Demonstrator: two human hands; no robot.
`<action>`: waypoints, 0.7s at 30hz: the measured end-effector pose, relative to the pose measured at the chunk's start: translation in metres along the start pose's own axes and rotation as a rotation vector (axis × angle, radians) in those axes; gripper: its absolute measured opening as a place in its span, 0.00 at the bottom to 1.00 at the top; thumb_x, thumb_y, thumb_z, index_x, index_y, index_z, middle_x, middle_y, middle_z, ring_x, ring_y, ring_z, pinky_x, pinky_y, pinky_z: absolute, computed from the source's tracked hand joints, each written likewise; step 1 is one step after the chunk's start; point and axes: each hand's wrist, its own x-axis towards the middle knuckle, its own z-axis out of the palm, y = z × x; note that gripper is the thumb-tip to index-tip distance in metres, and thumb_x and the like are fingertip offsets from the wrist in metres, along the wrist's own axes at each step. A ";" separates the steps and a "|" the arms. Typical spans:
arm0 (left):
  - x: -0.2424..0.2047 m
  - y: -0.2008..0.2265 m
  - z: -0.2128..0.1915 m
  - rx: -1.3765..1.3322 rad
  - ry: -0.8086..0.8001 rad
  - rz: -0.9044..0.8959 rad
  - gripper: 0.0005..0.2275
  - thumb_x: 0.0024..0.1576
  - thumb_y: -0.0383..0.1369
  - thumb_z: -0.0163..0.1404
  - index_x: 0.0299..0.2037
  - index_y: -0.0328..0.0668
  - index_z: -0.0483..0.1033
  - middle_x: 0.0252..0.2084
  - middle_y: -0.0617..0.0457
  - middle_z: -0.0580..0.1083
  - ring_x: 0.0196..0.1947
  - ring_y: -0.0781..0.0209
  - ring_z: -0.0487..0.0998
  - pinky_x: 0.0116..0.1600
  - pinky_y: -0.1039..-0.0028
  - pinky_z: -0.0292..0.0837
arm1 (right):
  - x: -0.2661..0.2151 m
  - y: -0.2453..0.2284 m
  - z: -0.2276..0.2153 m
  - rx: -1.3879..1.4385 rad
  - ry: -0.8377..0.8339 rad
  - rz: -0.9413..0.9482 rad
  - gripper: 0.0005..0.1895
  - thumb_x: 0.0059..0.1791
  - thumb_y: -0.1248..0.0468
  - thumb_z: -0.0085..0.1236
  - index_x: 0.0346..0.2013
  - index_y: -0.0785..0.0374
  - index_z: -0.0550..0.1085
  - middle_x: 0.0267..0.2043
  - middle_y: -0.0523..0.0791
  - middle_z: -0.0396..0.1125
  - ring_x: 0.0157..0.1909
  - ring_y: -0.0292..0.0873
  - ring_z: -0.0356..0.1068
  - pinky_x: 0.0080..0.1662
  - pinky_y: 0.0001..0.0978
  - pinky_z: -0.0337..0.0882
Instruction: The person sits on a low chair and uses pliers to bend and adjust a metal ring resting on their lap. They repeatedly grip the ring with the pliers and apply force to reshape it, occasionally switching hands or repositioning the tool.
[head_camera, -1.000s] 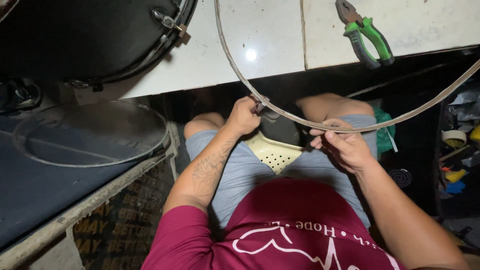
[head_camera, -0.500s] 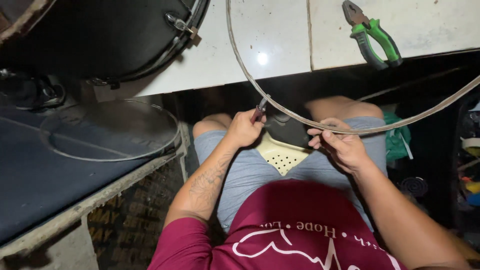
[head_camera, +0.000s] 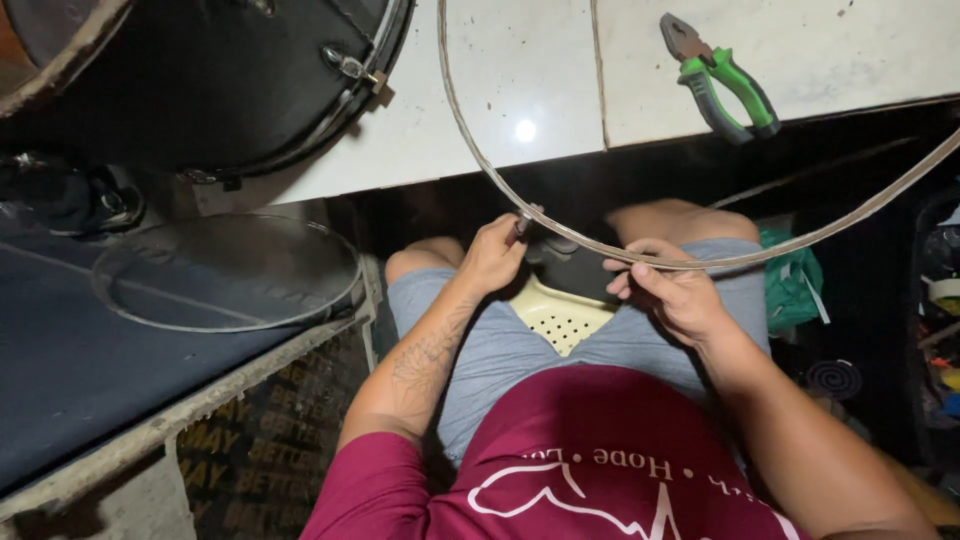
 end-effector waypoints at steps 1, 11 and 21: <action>0.005 0.040 -0.011 -0.001 -0.002 -0.003 0.04 0.49 0.23 0.48 0.33 0.38 0.74 0.32 0.40 0.73 0.38 0.37 0.77 0.44 0.56 0.73 | 0.000 0.000 0.001 0.001 0.002 0.003 0.13 0.55 0.66 0.53 0.53 0.65 0.69 0.49 0.65 0.73 0.38 0.51 0.79 0.39 0.36 0.80; 0.009 0.024 -0.002 0.044 -0.020 0.011 0.02 0.47 0.25 0.49 0.29 0.38 0.71 0.28 0.41 0.70 0.35 0.35 0.75 0.43 0.53 0.72 | 0.002 0.005 -0.012 0.038 0.006 0.019 0.13 0.55 0.66 0.53 0.55 0.64 0.69 0.48 0.63 0.74 0.38 0.52 0.79 0.39 0.36 0.81; -0.011 0.099 -0.026 0.134 -0.107 -0.346 0.07 0.51 0.36 0.50 0.24 0.45 0.74 0.19 0.45 0.70 0.27 0.40 0.75 0.37 0.58 0.70 | 0.008 0.009 -0.019 0.066 0.009 0.026 0.13 0.56 0.65 0.51 0.56 0.60 0.67 0.49 0.62 0.74 0.39 0.51 0.80 0.40 0.33 0.82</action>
